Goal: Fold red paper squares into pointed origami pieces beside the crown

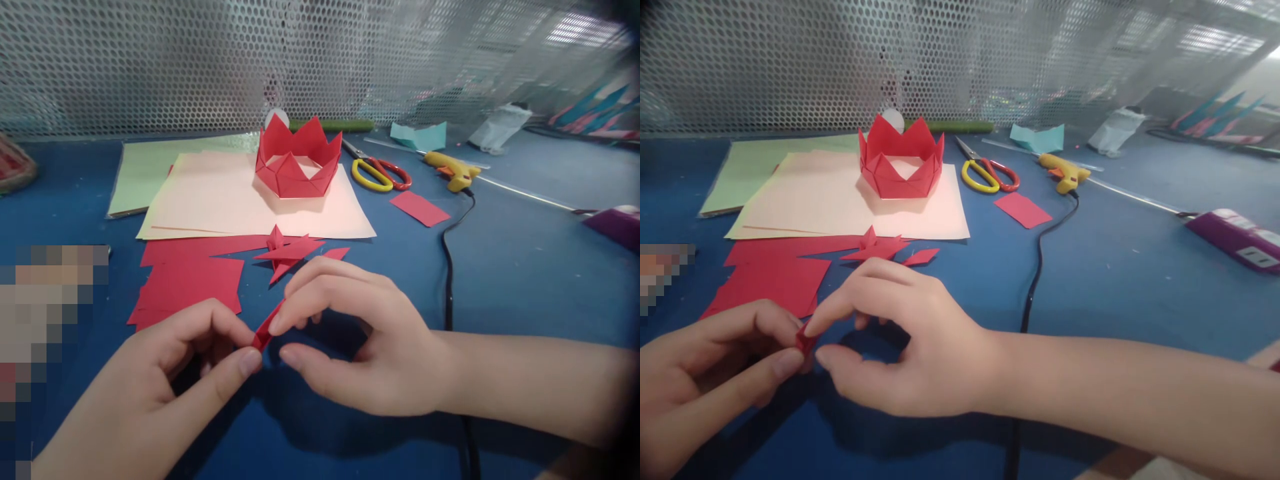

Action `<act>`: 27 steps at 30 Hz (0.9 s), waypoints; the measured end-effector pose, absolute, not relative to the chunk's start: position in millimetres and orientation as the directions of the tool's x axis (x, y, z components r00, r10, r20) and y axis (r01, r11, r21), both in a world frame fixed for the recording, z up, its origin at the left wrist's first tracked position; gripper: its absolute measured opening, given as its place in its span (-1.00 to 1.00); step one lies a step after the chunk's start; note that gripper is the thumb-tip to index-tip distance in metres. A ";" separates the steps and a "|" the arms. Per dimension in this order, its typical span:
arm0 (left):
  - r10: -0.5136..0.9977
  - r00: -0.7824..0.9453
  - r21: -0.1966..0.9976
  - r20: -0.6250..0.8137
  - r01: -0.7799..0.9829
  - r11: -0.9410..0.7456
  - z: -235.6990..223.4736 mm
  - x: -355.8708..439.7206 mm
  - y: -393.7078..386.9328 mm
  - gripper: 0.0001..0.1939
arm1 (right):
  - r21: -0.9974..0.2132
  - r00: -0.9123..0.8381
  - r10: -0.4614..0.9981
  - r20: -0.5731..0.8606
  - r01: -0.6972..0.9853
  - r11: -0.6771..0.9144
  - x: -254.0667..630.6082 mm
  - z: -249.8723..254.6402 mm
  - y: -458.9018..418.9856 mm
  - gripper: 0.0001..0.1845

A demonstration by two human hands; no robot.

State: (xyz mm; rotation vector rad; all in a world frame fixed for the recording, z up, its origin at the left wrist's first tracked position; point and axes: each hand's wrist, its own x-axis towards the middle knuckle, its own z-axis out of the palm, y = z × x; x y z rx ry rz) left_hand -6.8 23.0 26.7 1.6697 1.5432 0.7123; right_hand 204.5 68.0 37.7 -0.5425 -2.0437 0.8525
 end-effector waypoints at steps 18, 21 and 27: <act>0.997 0.082 0.783 0.005 0.619 -0.055 17.4 -5.9 20.2 -0.66 | -0.995 -0.564 0.826 0.023 -0.093 -0.036 197.2 33.7 60.7 -0.75; 0.988 0.140 0.795 -0.060 0.606 -0.038 18.3 -8.8 20.7 -0.69 | -0.978 -0.565 0.825 0.007 -0.178 -0.113 196.1 33.6 61.6 -0.61; 0.972 0.234 0.738 -0.037 0.662 -0.131 22.7 -8.0 22.3 -0.76 | -0.950 -0.598 0.802 -0.003 -0.249 -0.189 196.2 33.0 61.9 -0.52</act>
